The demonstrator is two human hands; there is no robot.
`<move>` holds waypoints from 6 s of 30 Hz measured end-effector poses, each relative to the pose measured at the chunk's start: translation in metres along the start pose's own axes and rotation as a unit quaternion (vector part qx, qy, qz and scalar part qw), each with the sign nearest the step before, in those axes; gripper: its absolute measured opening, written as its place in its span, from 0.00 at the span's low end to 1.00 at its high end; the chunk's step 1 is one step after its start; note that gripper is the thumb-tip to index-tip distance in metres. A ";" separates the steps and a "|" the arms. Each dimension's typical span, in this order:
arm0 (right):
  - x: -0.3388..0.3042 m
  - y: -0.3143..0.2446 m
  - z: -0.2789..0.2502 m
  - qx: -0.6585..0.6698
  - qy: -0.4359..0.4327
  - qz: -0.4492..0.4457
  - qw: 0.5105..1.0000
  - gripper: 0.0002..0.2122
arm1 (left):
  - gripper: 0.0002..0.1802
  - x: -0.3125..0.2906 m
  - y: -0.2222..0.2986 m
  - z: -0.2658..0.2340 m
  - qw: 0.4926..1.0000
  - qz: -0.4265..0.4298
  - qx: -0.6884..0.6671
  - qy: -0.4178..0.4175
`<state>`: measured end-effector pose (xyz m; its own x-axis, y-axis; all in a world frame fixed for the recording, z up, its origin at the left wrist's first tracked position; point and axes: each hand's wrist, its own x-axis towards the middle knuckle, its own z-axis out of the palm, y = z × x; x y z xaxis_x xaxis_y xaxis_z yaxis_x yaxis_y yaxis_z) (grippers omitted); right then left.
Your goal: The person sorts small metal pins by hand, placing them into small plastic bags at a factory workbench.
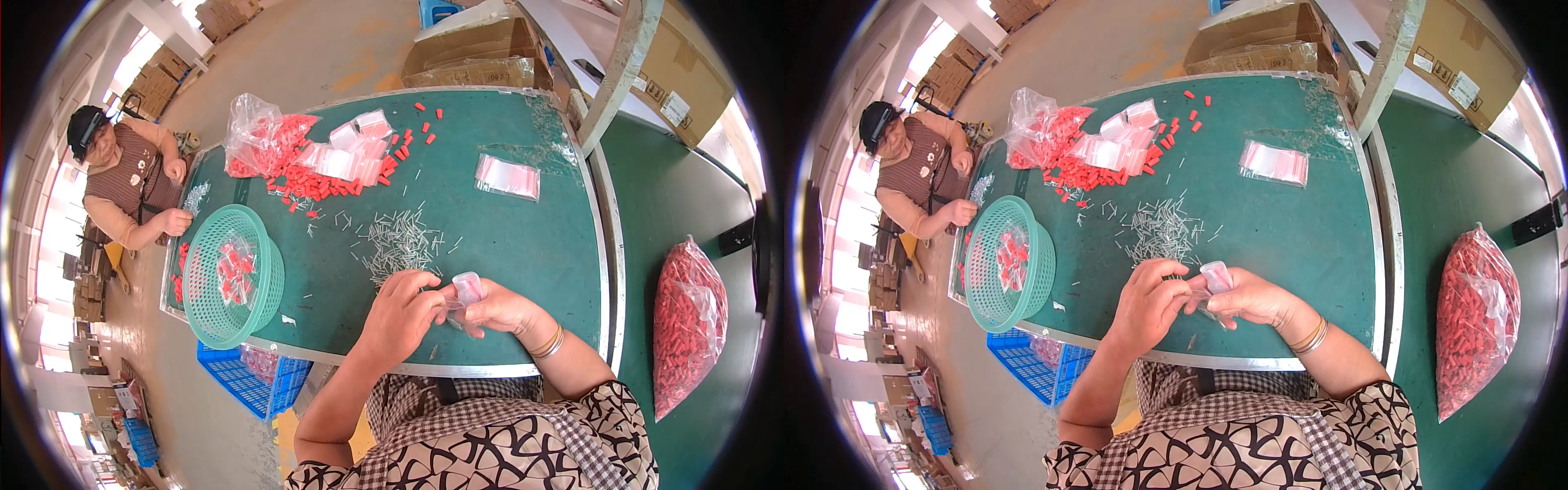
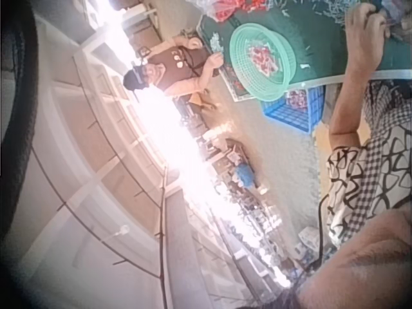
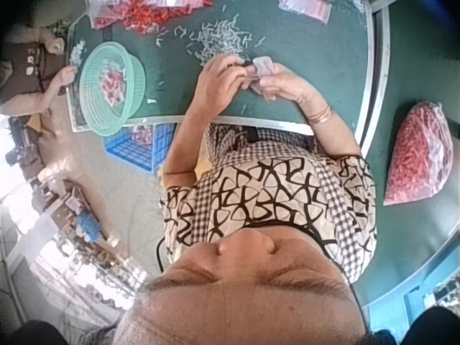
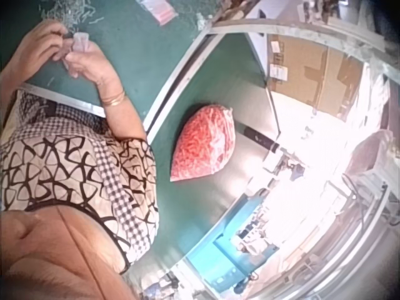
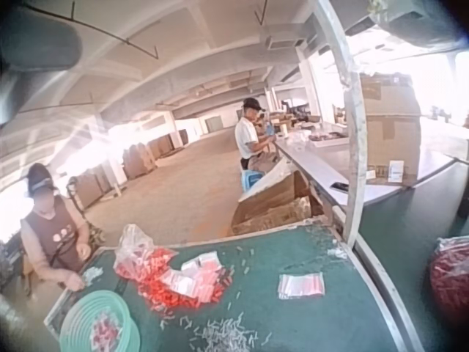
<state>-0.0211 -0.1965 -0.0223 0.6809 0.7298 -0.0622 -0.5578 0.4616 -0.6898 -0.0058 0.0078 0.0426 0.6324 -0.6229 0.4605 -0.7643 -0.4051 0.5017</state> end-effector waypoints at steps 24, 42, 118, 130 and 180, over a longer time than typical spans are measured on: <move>0.003 -0.018 0.023 -0.220 0.170 -0.021 0.960 0.22 | 0.06 -0.006 -0.191 -0.060 0.898 -0.320 0.253 0.161; 0.002 -0.019 0.017 -0.186 0.180 -0.012 0.966 0.23 | 0.09 0.042 -0.218 -0.051 0.909 -0.224 0.346 0.068; 0.001 -0.019 0.036 -0.348 0.321 -0.087 0.877 0.04 | 0.05 0.002 -0.003 0.008 0.949 -0.279 -0.136 0.058; 0.000 -0.014 0.034 -0.236 0.318 -0.131 0.909 0.05 | 0.06 0.004 -0.002 0.014 0.959 -0.246 -0.131 0.053; 0.003 -0.011 0.035 0.035 0.186 -0.066 0.980 0.18 | 0.15 -0.046 -0.034 -0.117 0.798 -0.300 -0.014 0.522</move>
<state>-0.0289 -0.1818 0.0103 0.8678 0.4334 -0.2431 -0.4757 0.5830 -0.6587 0.0054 0.1285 0.0897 0.6547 0.5807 0.4839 -0.2909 -0.3973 0.8704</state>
